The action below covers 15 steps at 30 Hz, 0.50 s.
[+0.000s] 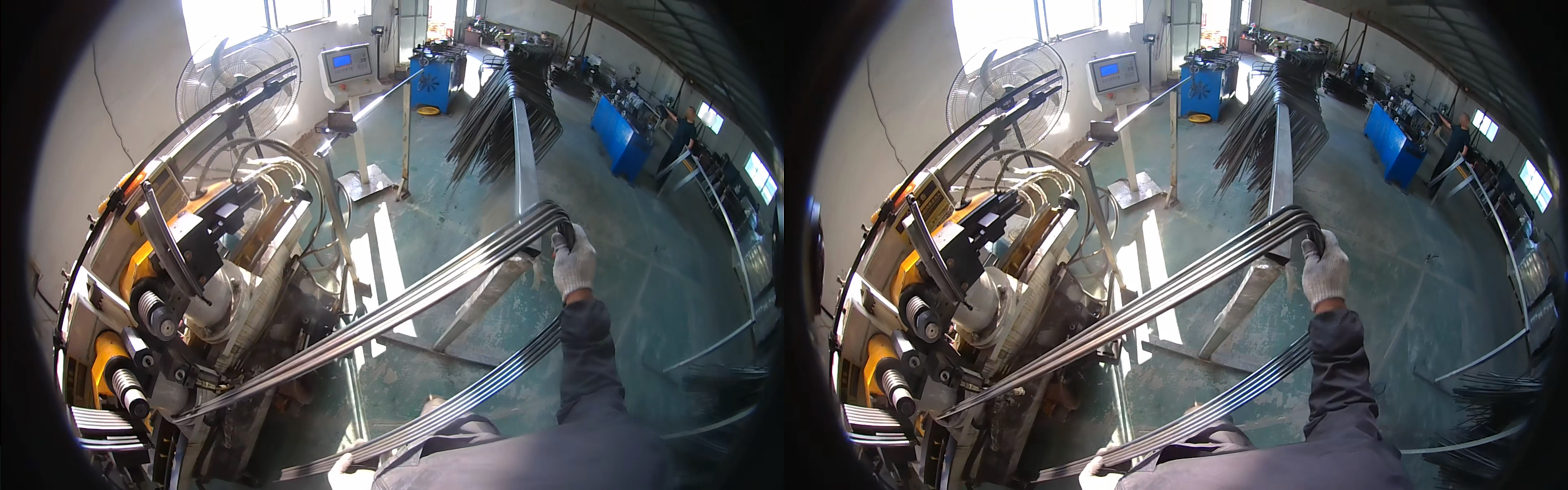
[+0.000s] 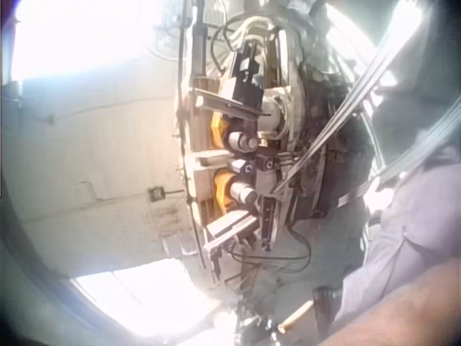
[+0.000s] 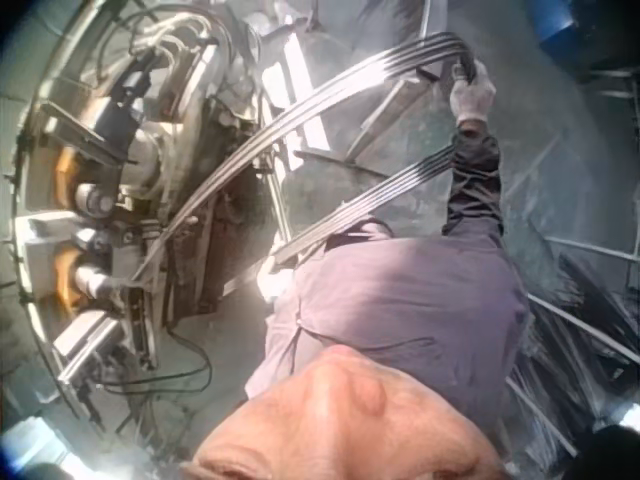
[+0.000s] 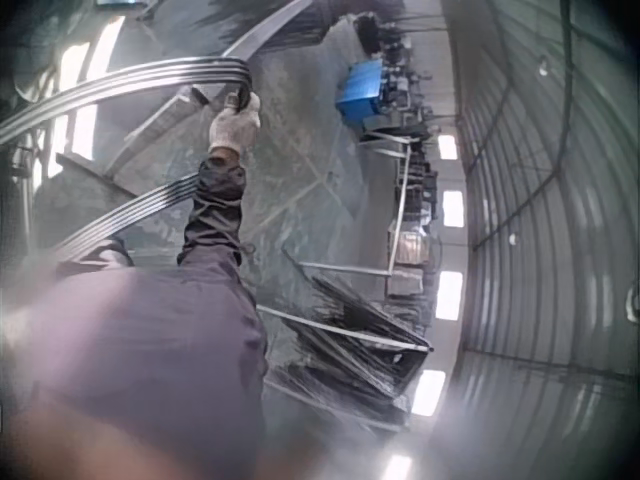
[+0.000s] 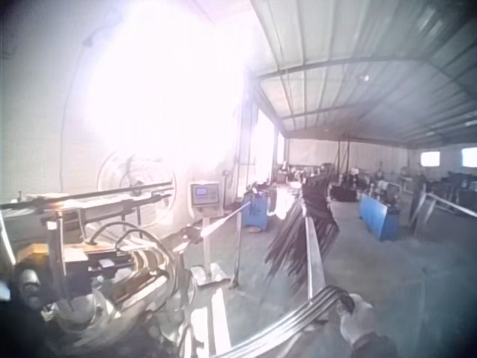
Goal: The person repeatedly picks up bundles of long metal rods and feeds them into a bending machine. The rods are then stacked on the floor after being processed.
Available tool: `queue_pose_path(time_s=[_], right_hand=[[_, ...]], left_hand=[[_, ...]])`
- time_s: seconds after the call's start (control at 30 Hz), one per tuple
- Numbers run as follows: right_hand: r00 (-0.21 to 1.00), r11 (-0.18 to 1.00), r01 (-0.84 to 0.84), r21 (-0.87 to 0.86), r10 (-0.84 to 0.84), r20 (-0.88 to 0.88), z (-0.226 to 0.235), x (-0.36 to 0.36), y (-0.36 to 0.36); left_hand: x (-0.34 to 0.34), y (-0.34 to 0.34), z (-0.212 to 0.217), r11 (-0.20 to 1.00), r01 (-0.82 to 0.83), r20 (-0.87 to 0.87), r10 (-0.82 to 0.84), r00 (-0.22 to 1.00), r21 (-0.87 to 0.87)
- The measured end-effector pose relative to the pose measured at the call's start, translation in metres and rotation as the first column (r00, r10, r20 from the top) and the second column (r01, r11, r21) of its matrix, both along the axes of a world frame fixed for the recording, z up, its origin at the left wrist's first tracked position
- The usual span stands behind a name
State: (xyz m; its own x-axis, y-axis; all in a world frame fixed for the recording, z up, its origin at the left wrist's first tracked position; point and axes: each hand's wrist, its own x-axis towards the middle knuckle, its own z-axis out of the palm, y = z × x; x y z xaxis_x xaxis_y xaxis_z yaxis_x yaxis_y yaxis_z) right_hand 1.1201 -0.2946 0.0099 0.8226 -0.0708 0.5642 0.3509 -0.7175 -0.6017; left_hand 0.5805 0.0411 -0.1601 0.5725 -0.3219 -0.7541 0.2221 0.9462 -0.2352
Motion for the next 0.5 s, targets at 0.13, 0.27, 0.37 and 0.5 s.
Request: queue_pose_path(time_s=[0.13,0.27,0.37,0.5], right_hand=[[0.999,0.91,0.03,-0.413,-0.044,-0.025,-0.034,0.135,-0.032],[0.999,0.811,0.053,-0.583,-0.044,0.029,-0.09,0.292,-0.045],[0.988,0.865,-0.028,-0.501,-0.052,-0.145,-0.075,0.375,-0.047],[0.978,0.943,-0.172,-0.284,0.197,0.065,-0.08,0.355,0.028]], left_hand=[[0.065,-0.062,-0.022,0.865,-0.303,0.239,0.22,0.946,0.4],[0.123,-0.069,-0.019,0.642,-0.394,0.222,0.335,0.916,0.657],[0.148,-0.072,-0.004,0.438,-0.437,0.278,0.381,0.882,0.786],[0.136,-0.101,0.004,0.47,-0.512,0.319,0.431,0.844,0.719]])
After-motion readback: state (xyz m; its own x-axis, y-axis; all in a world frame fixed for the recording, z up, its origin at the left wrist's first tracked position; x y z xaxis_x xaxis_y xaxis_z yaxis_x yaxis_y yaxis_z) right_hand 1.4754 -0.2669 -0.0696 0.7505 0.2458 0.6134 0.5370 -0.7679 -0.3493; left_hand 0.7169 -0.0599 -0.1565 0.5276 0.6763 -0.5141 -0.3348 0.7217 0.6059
